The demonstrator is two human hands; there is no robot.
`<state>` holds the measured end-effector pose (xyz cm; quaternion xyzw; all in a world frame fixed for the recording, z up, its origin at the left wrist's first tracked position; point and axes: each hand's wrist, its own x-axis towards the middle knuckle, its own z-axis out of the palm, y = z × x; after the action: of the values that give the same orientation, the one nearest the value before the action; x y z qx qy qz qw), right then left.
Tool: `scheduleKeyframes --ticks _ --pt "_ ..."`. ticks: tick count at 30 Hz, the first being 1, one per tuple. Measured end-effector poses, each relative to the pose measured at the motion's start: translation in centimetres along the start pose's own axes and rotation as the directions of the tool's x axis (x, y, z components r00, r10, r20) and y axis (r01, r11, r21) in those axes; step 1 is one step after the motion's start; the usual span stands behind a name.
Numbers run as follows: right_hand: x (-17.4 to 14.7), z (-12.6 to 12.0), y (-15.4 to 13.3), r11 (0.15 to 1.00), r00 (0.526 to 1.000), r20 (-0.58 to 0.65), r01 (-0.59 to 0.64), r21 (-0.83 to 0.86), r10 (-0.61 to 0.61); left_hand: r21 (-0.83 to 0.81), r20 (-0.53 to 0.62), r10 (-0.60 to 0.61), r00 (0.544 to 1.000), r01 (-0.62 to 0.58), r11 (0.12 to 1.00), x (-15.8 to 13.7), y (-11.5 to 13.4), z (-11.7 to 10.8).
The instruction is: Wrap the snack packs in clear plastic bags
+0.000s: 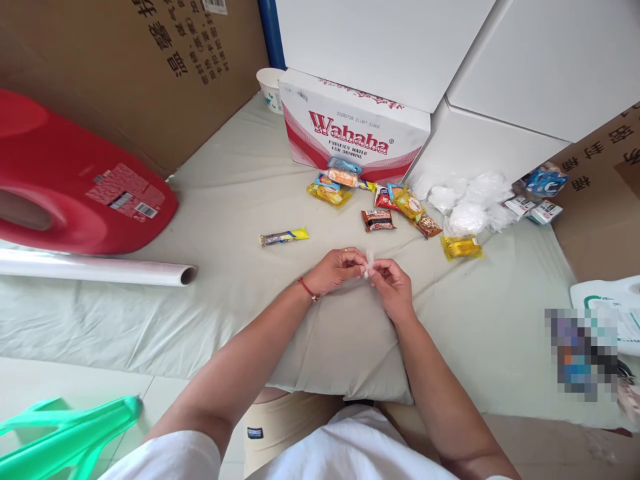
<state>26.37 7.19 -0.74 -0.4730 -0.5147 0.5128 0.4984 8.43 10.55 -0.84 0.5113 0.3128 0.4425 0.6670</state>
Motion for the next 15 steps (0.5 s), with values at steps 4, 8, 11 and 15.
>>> scheduleKeyframes --ticks 4,8,11,15 --pt "0.3 -0.3 0.0 0.991 0.994 -0.09 -0.057 0.124 0.068 0.009 -0.005 -0.021 1.0 0.021 1.0 0.0 0.2 0.1" --pt "0.8 -1.1 -0.8 0.929 0.985 -0.106 -0.087 0.36 0.133 -0.107 -0.062 -0.044 0.997 0.037 0.994 -0.1 0.2 0.1" --pt "1.0 -1.8 -1.3 0.873 0.976 -0.127 -0.099 0.478 0.18 -0.307 -0.146 -0.073 0.987 0.025 0.951 -0.1 0.4 -0.2" --pt "1.1 -2.3 -1.6 0.882 0.971 -0.12 -0.13 0.454 0.205 -0.491 -0.203 -0.129 0.971 0.013 0.871 0.0 0.8 -0.9"
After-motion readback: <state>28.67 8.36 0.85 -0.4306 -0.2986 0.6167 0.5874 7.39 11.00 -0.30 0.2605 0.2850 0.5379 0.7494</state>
